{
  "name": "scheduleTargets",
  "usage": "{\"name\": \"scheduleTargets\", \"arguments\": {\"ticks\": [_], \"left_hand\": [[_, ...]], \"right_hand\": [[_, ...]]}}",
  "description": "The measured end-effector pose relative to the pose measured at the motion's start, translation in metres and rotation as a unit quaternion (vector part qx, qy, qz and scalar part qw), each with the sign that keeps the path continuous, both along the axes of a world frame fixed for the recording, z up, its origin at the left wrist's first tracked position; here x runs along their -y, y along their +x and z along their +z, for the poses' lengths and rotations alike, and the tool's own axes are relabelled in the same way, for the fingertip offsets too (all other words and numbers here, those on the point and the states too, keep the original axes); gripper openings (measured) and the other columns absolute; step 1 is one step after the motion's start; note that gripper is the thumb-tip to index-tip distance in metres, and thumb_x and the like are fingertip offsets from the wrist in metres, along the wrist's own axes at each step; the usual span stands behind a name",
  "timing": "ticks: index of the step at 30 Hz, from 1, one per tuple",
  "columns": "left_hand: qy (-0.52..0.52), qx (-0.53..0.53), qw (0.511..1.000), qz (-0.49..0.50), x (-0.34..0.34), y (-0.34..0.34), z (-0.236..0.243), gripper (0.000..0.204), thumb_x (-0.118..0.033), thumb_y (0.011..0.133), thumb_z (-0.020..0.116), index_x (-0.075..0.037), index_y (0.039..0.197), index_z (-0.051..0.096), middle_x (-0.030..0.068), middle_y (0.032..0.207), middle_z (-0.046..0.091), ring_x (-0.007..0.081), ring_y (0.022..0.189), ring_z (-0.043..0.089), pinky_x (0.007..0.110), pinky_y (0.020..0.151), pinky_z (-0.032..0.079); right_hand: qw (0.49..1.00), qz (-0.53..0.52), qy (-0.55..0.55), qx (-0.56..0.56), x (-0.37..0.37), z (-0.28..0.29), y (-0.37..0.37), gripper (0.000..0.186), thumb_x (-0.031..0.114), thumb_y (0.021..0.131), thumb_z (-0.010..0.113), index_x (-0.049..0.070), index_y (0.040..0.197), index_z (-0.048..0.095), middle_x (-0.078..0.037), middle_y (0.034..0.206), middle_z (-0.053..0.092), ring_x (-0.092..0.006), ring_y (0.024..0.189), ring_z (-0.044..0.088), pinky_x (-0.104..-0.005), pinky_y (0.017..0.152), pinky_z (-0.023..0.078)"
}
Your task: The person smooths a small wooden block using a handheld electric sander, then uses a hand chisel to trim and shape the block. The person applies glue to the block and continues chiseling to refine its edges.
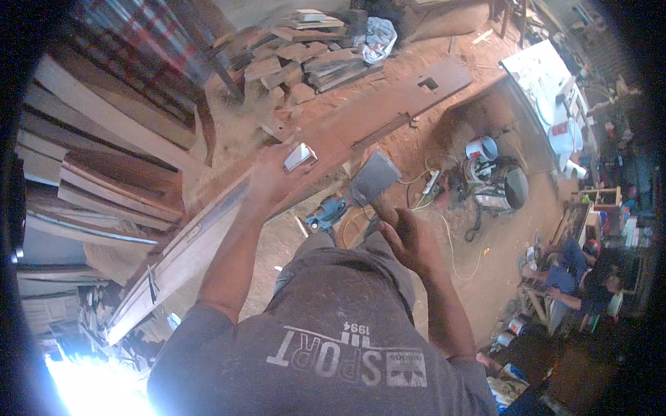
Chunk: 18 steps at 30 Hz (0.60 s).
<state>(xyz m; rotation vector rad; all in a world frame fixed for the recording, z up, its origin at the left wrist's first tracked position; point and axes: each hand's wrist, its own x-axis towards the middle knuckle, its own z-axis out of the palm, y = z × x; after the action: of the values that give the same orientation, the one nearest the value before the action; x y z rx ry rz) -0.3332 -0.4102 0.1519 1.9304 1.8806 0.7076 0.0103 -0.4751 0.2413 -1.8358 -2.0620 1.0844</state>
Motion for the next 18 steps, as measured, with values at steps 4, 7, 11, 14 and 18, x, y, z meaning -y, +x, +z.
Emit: {"name": "scheduleTargets", "arguments": {"ticks": [4,7,11,14,18], "left_hand": [[0.136,0.056,0.987,0.063,0.019,0.005,-0.033,0.068,-0.041,0.079,0.092,-0.003,0.131,0.071,0.0176,0.133,0.070,0.0408,0.124,0.064,0.050,0.112,0.049],[0.139,0.154,0.974,0.088,0.022,0.006,-0.044,0.065,-0.033,0.076,0.096,-0.003,0.128,0.071,0.0173,0.131,0.071,0.0392,0.123,0.065,0.049,0.106,0.053],[0.200,0.169,0.962,0.072,0.020,0.001,-0.059,0.056,-0.029,0.078,0.096,-0.003,0.123,0.075,0.0186,0.119,0.075,0.0372,0.115,0.070,0.046,0.098,0.059],[0.191,0.164,0.965,0.066,0.018,-0.001,-0.065,0.054,-0.032,0.082,0.093,-0.002,0.123,0.076,0.0205,0.116,0.076,0.0393,0.112,0.072,0.046,0.096,0.059],[0.147,0.156,0.974,0.066,0.022,0.003,-0.048,0.054,-0.035,0.085,0.090,-0.003,0.126,0.075,0.0232,0.117,0.076,0.0426,0.111,0.072,0.048,0.094,0.060]], "right_hand": [[0.989,0.028,0.126,-0.076,-0.025,-0.001,-0.025,0.042,0.030,0.103,0.074,-0.003,0.126,0.060,-0.026,0.092,0.071,-0.0413,0.084,0.073,-0.0471,0.073,0.054],[0.981,0.036,0.105,-0.161,-0.053,0.006,-0.055,0.041,0.024,0.102,0.074,-0.001,0.130,0.058,-0.025,0.093,0.071,-0.0404,0.089,0.074,-0.0461,0.075,0.054],[0.973,0.136,0.160,-0.097,-0.086,0.000,-0.078,0.045,0.026,0.105,0.070,0.005,0.140,0.053,-0.027,0.103,0.073,-0.0493,0.099,0.073,-0.0514,0.083,0.056],[0.970,0.161,0.181,-0.038,-0.098,-0.007,-0.092,0.047,0.030,0.106,0.066,0.008,0.145,0.051,-0.029,0.108,0.073,-0.0522,0.102,0.071,-0.0559,0.087,0.055],[0.966,0.158,0.203,-0.019,-0.099,-0.006,-0.106,0.051,0.036,0.108,0.065,0.017,0.152,0.051,-0.030,0.116,0.073,-0.0519,0.109,0.069,-0.0571,0.086,0.056]]}}
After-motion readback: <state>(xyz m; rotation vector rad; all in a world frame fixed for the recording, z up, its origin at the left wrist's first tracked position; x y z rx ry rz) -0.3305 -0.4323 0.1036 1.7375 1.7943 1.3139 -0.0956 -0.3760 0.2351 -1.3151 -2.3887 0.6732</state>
